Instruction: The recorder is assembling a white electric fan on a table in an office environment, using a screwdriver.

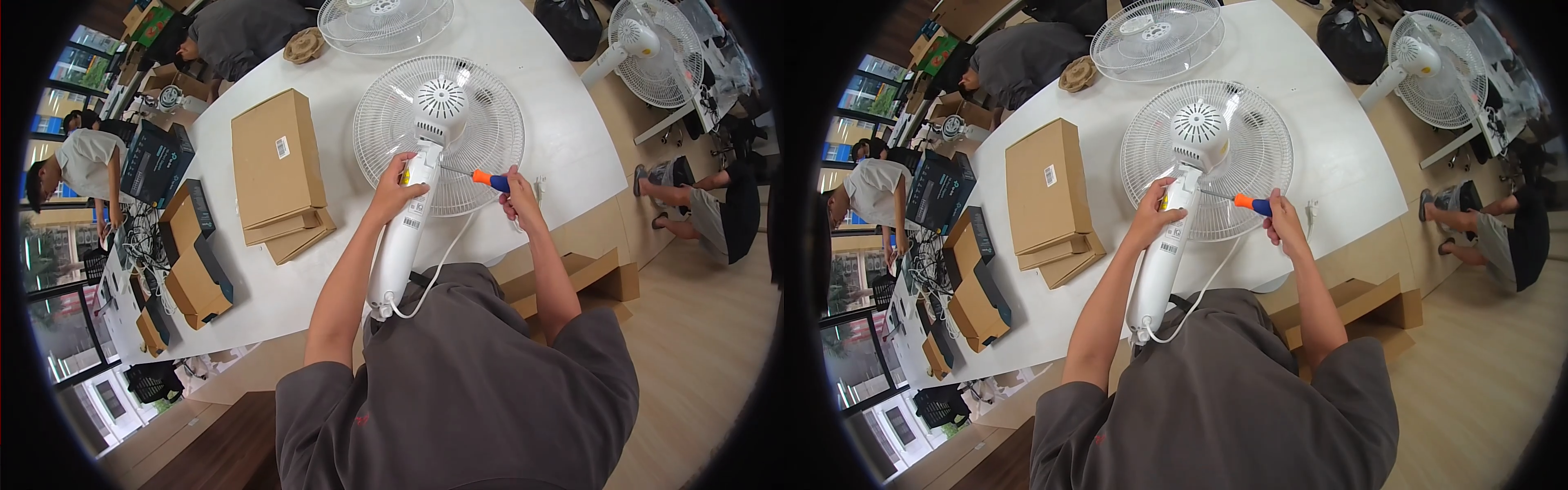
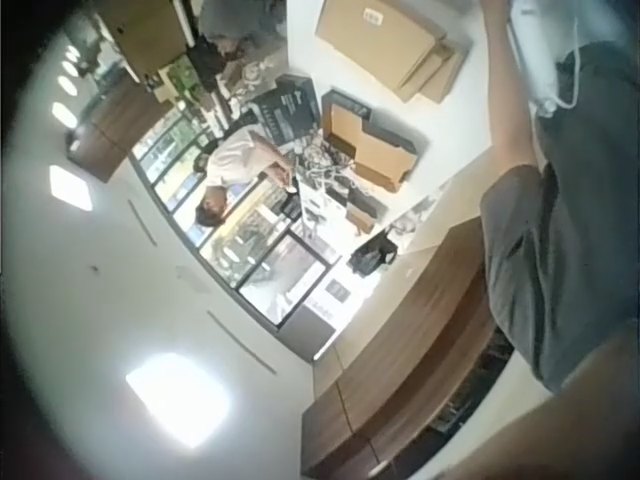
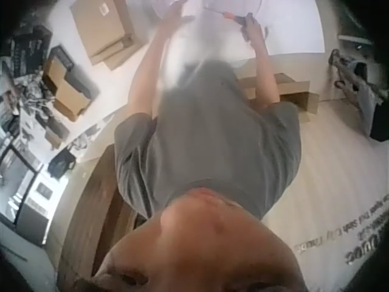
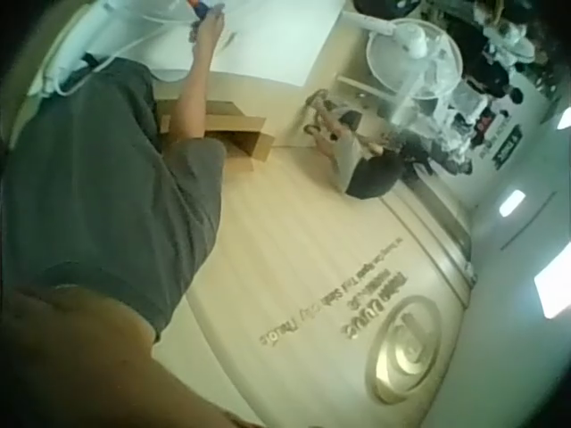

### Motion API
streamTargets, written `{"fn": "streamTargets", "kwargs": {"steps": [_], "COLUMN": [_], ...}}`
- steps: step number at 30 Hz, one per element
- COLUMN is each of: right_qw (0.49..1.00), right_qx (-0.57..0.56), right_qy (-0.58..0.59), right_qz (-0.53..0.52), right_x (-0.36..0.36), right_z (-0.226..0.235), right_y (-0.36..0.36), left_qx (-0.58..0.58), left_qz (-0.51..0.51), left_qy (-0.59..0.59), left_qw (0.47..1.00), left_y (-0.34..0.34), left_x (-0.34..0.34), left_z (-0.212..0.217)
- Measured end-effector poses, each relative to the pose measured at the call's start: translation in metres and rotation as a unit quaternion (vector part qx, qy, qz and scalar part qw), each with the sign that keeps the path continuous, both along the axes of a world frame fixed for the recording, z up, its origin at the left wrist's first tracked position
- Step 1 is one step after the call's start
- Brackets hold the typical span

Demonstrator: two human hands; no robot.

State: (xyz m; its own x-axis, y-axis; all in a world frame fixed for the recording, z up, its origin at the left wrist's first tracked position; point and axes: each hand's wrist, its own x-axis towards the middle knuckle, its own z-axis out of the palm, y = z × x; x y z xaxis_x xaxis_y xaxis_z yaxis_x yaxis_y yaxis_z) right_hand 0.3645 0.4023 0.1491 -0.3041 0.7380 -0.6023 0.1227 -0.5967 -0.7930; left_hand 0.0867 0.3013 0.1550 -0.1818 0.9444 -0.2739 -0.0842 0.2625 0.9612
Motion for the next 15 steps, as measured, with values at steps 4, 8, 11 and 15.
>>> {"fn": "streamTargets", "kwargs": {"steps": [4, 8, 11, 15], "right_qw": [1.000, 0.993, 0.975, 0.969], "right_qx": [0.005, 0.086, 0.185, 0.160], "right_qy": [-0.017, 0.077, 0.119, 0.183], "right_qz": [0.012, 0.006, -0.013, -0.044], "right_x": [0.002, 0.005, 0.002, 0.001], "right_z": [-0.017, -0.027, -0.032, -0.037], "right_y": [0.000, -0.003, -0.005, -0.003], "left_qx": [0.003, -0.004, -0.004, -0.002], "left_qz": [-0.004, -0.002, -0.002, 0.000], "left_qy": [0.010, 0.007, 0.008, 0.006], "left_qw": [1.000, 1.000, 1.000, 1.000], "left_y": [0.001, 0.001, 0.001, 0.001], "left_x": [0.000, -0.001, -0.002, -0.002], "left_z": [0.000, -0.001, -0.001, -0.003]}}
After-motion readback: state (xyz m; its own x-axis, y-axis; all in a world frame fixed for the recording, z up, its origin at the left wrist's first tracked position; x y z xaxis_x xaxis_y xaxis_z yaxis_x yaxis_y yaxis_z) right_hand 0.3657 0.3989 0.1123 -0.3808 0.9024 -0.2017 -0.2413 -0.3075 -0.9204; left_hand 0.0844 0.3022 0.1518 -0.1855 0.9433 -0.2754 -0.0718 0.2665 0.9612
